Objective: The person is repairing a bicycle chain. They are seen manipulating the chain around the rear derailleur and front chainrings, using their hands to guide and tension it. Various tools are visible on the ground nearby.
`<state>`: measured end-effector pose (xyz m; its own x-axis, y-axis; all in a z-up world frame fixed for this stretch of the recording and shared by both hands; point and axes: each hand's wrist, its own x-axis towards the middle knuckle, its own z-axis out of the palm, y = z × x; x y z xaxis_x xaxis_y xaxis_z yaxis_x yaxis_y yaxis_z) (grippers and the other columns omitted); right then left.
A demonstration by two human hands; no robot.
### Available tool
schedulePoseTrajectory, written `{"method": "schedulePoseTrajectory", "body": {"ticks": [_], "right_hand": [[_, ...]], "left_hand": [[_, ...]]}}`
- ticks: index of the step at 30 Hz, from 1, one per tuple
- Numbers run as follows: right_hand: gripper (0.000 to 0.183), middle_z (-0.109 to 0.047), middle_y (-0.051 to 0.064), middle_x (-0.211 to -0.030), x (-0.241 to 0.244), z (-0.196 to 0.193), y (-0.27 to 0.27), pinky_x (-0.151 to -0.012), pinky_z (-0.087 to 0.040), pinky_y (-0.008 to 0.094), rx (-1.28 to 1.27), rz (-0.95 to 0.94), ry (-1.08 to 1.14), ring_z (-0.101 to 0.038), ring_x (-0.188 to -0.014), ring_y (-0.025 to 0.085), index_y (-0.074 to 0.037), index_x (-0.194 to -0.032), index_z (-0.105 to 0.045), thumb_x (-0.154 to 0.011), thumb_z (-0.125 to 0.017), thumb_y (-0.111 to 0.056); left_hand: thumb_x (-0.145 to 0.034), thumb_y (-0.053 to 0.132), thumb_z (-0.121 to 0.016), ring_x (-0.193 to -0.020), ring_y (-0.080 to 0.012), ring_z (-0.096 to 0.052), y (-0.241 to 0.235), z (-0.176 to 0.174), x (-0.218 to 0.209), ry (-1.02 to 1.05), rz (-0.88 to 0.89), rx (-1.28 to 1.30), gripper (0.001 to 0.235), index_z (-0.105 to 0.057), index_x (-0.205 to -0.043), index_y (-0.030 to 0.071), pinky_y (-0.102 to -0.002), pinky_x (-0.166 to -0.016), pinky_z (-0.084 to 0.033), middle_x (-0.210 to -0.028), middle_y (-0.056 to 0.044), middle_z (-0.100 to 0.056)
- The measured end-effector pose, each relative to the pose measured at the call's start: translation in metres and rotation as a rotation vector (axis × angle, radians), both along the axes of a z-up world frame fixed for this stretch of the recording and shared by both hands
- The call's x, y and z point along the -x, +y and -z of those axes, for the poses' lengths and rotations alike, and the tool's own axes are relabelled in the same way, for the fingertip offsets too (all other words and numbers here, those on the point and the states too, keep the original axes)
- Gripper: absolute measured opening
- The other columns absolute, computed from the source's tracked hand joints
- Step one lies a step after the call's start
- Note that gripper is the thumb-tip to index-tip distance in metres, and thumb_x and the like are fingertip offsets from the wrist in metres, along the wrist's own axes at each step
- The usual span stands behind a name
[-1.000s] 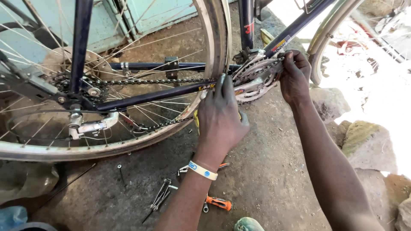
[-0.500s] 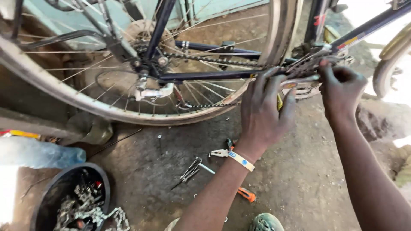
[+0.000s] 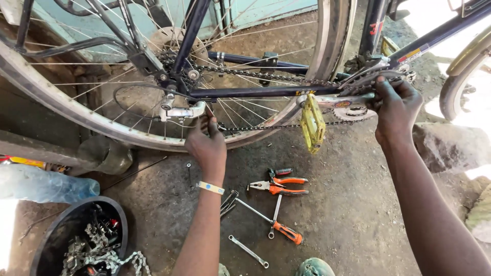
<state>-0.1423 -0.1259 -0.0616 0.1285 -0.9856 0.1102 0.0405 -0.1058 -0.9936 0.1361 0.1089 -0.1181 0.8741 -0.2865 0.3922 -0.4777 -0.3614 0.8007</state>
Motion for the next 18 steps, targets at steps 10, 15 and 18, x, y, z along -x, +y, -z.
{"method": "schedulePoseTrajectory", "body": {"ticks": [10, 15, 18], "right_hand": [[0.013, -0.065, 0.001, -0.089, -0.001, 0.018, -0.006, -0.064, -0.060, 0.021, 0.105, 0.035, 0.064, -0.061, -0.067, 0.008, -0.009, -0.102, -0.066, -0.114, -0.066, -0.015], [0.029, -0.053, 0.002, -0.066, -0.015, 0.022, -0.018, -0.049, -0.063, 0.027, 0.093, 0.210, -0.206, -0.061, -0.051, 0.011, -0.008, -0.085, -0.064, -0.102, -0.077, -0.028], [0.032, -0.054, 0.003, -0.063, -0.018, 0.018, -0.015, -0.045, -0.061, 0.026, 0.094, 0.259, -0.223, -0.056, -0.050, 0.008, -0.006, -0.081, -0.067, -0.098, -0.081, -0.029]], "left_hand": [[-0.096, 0.036, -0.072, -0.058, -0.0237, -0.070, -0.022, -0.018, 0.009, 0.074, 0.036, -0.183, 0.033, -0.070, -0.081, 0.006, -0.036, -0.063, -0.052, -0.073, -0.007, -0.076], [-0.089, 0.036, -0.081, -0.085, -0.0372, -0.073, -0.036, 0.006, 0.006, 0.176, 0.007, -0.043, 0.023, -0.075, -0.086, 0.014, -0.050, -0.082, -0.053, -0.077, -0.009, -0.074], [-0.097, 0.034, -0.079, -0.085, -0.0359, -0.073, -0.033, 0.002, 0.009, 0.221, 0.062, 0.010, 0.023, -0.076, -0.091, 0.012, -0.053, -0.087, -0.053, -0.078, -0.006, -0.073]]}}
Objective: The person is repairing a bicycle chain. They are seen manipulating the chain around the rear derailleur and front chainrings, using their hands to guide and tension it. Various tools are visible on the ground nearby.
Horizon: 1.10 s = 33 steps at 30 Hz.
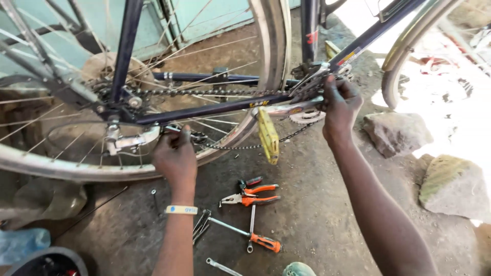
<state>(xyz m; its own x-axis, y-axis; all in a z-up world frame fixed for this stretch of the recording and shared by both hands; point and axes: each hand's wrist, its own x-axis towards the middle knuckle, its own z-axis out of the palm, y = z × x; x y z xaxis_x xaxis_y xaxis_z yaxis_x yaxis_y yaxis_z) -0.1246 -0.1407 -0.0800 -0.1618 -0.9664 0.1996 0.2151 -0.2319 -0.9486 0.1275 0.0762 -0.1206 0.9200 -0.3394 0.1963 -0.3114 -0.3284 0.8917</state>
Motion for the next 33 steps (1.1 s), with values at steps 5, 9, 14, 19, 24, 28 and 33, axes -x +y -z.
{"method": "schedulePoseTrajectory", "body": {"ticks": [5, 9, 14, 19, 24, 28, 33], "right_hand": [[0.032, -0.052, 0.003, -0.061, -0.014, -0.015, 0.006, -0.041, -0.057, 0.025, 0.029, 0.036, -0.044, -0.053, -0.046, 0.009, -0.005, -0.080, -0.067, -0.097, -0.081, -0.028], [0.031, -0.056, 0.008, -0.059, -0.012, -0.009, 0.008, -0.039, -0.054, 0.027, 0.098, 0.079, 0.096, -0.059, -0.044, 0.015, -0.005, -0.080, -0.067, -0.101, -0.078, -0.025], [0.026, -0.058, 0.008, -0.061, -0.001, -0.003, 0.003, -0.046, -0.055, 0.027, 0.137, 0.015, 0.148, -0.061, -0.048, 0.015, -0.004, -0.084, -0.066, -0.100, -0.079, -0.020], [0.025, -0.061, 0.008, -0.059, 0.007, -0.011, 0.003, -0.050, -0.053, 0.025, 0.158, -0.045, 0.313, -0.064, -0.050, 0.015, -0.002, -0.084, -0.065, -0.100, -0.080, -0.016], [0.023, -0.063, 0.009, -0.059, 0.015, -0.021, 0.010, -0.049, -0.056, 0.024, 0.110, -0.104, 0.351, -0.067, -0.049, 0.015, -0.002, -0.084, -0.067, -0.095, -0.082, -0.014], [0.022, -0.063, 0.009, -0.060, 0.009, -0.012, 0.006, -0.047, -0.056, 0.026, 0.080, -0.054, 0.283, -0.065, -0.047, 0.015, -0.002, -0.082, -0.068, -0.096, -0.081, -0.013], [0.016, -0.062, 0.009, -0.059, -0.004, -0.016, 0.013, -0.047, -0.060, 0.030, 0.035, 0.069, 0.158, -0.068, -0.047, 0.018, -0.002, -0.079, -0.067, -0.091, -0.075, -0.009]], "left_hand": [[-0.104, 0.026, -0.073, -0.088, -0.0325, -0.074, -0.001, -0.021, 0.009, 0.122, 0.063, 0.090, 0.021, -0.074, -0.098, 0.006, -0.060, -0.090, -0.053, -0.082, -0.010, -0.072], [-0.104, 0.027, -0.074, -0.088, -0.0372, -0.073, -0.003, -0.017, 0.011, 0.077, 0.048, 0.058, 0.022, -0.074, -0.099, 0.006, -0.065, -0.086, -0.053, -0.081, -0.011, -0.070], [-0.095, 0.041, -0.082, -0.087, -0.0368, -0.072, -0.004, 0.010, -0.004, -0.046, -0.030, -0.103, 0.024, -0.076, -0.093, 0.018, -0.057, -0.087, -0.054, -0.078, -0.003, -0.072], [-0.090, 0.038, -0.085, -0.080, -0.0364, -0.071, -0.012, 0.022, -0.007, -0.138, -0.082, -0.083, 0.021, -0.076, -0.090, 0.019, -0.053, -0.081, -0.056, -0.073, 0.000, -0.070], [-0.094, 0.033, -0.082, -0.077, -0.0379, -0.071, -0.011, 0.019, 0.001, -0.197, -0.098, -0.089, 0.019, -0.076, -0.092, 0.016, -0.056, -0.081, -0.056, -0.073, 0.000, -0.070], [-0.090, 0.034, -0.083, -0.073, -0.0392, -0.071, 0.003, 0.047, -0.022, -0.334, -0.135, -0.229, 0.020, -0.074, -0.088, 0.016, -0.055, -0.076, -0.056, -0.069, -0.001, -0.068], [-0.090, 0.038, -0.080, -0.067, -0.0332, -0.072, 0.017, 0.045, -0.025, -0.491, -0.146, -0.321, 0.018, -0.075, -0.088, 0.021, -0.046, -0.071, -0.059, -0.068, 0.006, -0.070]]}}
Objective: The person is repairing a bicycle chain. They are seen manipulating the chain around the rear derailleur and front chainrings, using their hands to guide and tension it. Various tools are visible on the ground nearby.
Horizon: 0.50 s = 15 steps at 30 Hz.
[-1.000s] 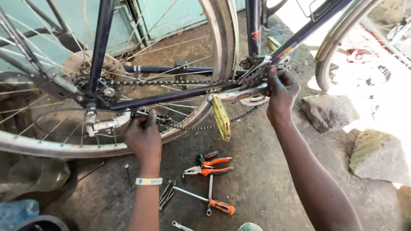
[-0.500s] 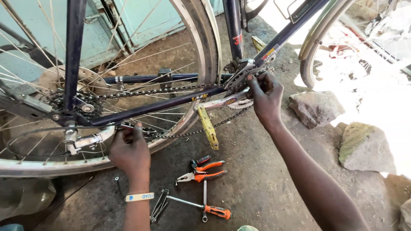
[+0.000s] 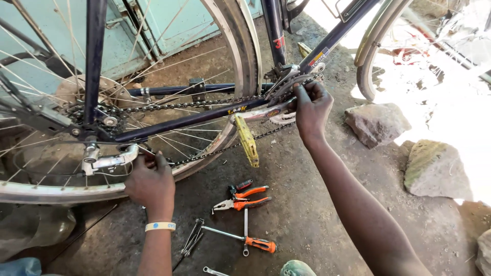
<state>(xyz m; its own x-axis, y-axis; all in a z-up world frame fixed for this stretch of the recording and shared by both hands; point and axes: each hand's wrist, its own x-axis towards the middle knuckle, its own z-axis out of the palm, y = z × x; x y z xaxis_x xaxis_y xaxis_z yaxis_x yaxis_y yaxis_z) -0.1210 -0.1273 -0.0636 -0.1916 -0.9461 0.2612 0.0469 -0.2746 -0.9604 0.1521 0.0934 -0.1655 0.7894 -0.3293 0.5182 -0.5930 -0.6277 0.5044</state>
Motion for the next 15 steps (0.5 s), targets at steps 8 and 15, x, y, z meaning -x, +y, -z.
{"method": "schedulePoseTrajectory", "body": {"ticks": [8, 15], "right_hand": [[0.016, -0.063, 0.017, -0.053, 0.003, 0.000, 0.007, -0.043, -0.060, 0.033, -0.107, 0.022, -0.026, -0.068, -0.042, 0.021, 0.000, -0.072, -0.065, -0.084, -0.074, -0.006], [0.018, -0.066, 0.014, -0.063, 0.016, -0.002, 0.008, -0.042, -0.058, 0.029, -0.180, -0.120, 0.019, -0.068, -0.047, 0.019, -0.002, -0.081, -0.065, -0.091, -0.076, -0.012]], "left_hand": [[-0.087, 0.038, -0.078, -0.064, -0.0363, -0.071, 0.001, 0.006, -0.006, -0.059, -0.029, -0.059, 0.018, -0.074, -0.085, 0.021, -0.049, -0.066, -0.059, -0.065, 0.003, -0.070], [-0.085, 0.039, -0.078, -0.060, -0.0388, -0.069, 0.004, 0.006, -0.004, -0.052, -0.042, -0.093, 0.018, -0.074, -0.084, 0.021, -0.052, -0.063, -0.059, -0.063, 0.001, -0.069]]}}
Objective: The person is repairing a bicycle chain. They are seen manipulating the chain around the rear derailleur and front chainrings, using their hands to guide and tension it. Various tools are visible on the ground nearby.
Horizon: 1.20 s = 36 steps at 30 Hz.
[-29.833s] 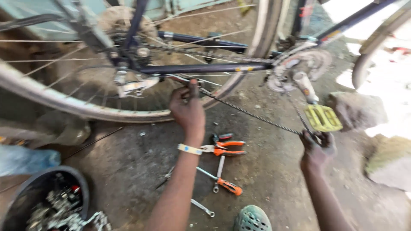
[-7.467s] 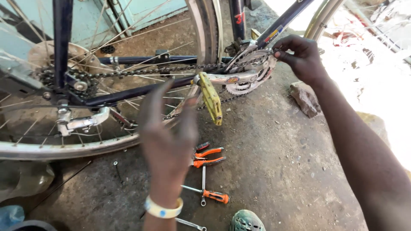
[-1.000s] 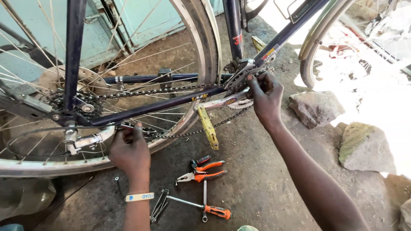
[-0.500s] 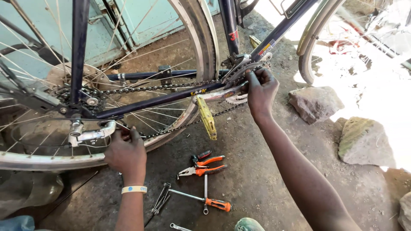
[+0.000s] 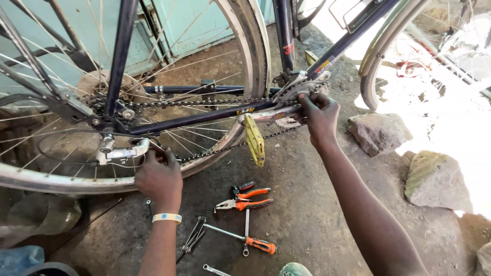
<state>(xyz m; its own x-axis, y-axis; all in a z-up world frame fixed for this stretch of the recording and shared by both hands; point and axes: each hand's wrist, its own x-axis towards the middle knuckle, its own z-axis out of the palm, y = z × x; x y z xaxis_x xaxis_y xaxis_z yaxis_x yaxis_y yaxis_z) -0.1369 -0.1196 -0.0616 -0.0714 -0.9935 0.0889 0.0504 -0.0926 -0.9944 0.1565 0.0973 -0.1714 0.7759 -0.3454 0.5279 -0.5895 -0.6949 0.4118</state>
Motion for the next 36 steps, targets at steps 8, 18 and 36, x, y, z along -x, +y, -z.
{"method": "schedulePoseTrajectory", "body": {"ticks": [8, 18, 36], "right_hand": [[0.023, -0.067, 0.013, -0.067, -0.007, 0.000, -0.004, -0.045, -0.056, 0.024, 0.195, -0.108, -0.103, -0.071, -0.052, 0.022, -0.002, -0.087, -0.065, -0.097, -0.080, -0.017], [0.019, -0.066, 0.013, -0.071, -0.002, 0.001, 0.005, -0.047, -0.064, 0.031, -0.007, -0.177, -0.110, -0.074, -0.055, 0.032, 0.000, -0.093, -0.057, -0.097, -0.072, -0.012], [0.020, -0.067, 0.016, -0.074, -0.010, 0.020, 0.010, -0.048, -0.067, 0.036, 0.093, -0.054, -0.086, -0.072, -0.052, 0.027, 0.004, -0.100, -0.054, -0.103, -0.063, -0.012]], "left_hand": [[-0.092, 0.028, -0.074, -0.063, -0.0402, -0.071, -0.001, -0.024, 0.013, 0.101, 0.092, 0.080, 0.015, -0.075, -0.087, 0.015, -0.054, -0.067, -0.059, -0.067, -0.003, -0.071], [-0.089, 0.032, -0.075, -0.065, -0.0370, -0.071, -0.012, -0.017, 0.014, 0.186, 0.075, 0.157, 0.015, -0.073, -0.086, 0.017, -0.056, -0.066, -0.059, -0.068, 0.005, -0.070], [-0.089, 0.026, -0.075, -0.062, -0.0424, -0.071, 0.005, -0.027, 0.016, 0.069, 0.063, 0.040, 0.013, -0.070, -0.086, 0.014, -0.057, -0.062, -0.058, -0.071, -0.005, -0.072]]}}
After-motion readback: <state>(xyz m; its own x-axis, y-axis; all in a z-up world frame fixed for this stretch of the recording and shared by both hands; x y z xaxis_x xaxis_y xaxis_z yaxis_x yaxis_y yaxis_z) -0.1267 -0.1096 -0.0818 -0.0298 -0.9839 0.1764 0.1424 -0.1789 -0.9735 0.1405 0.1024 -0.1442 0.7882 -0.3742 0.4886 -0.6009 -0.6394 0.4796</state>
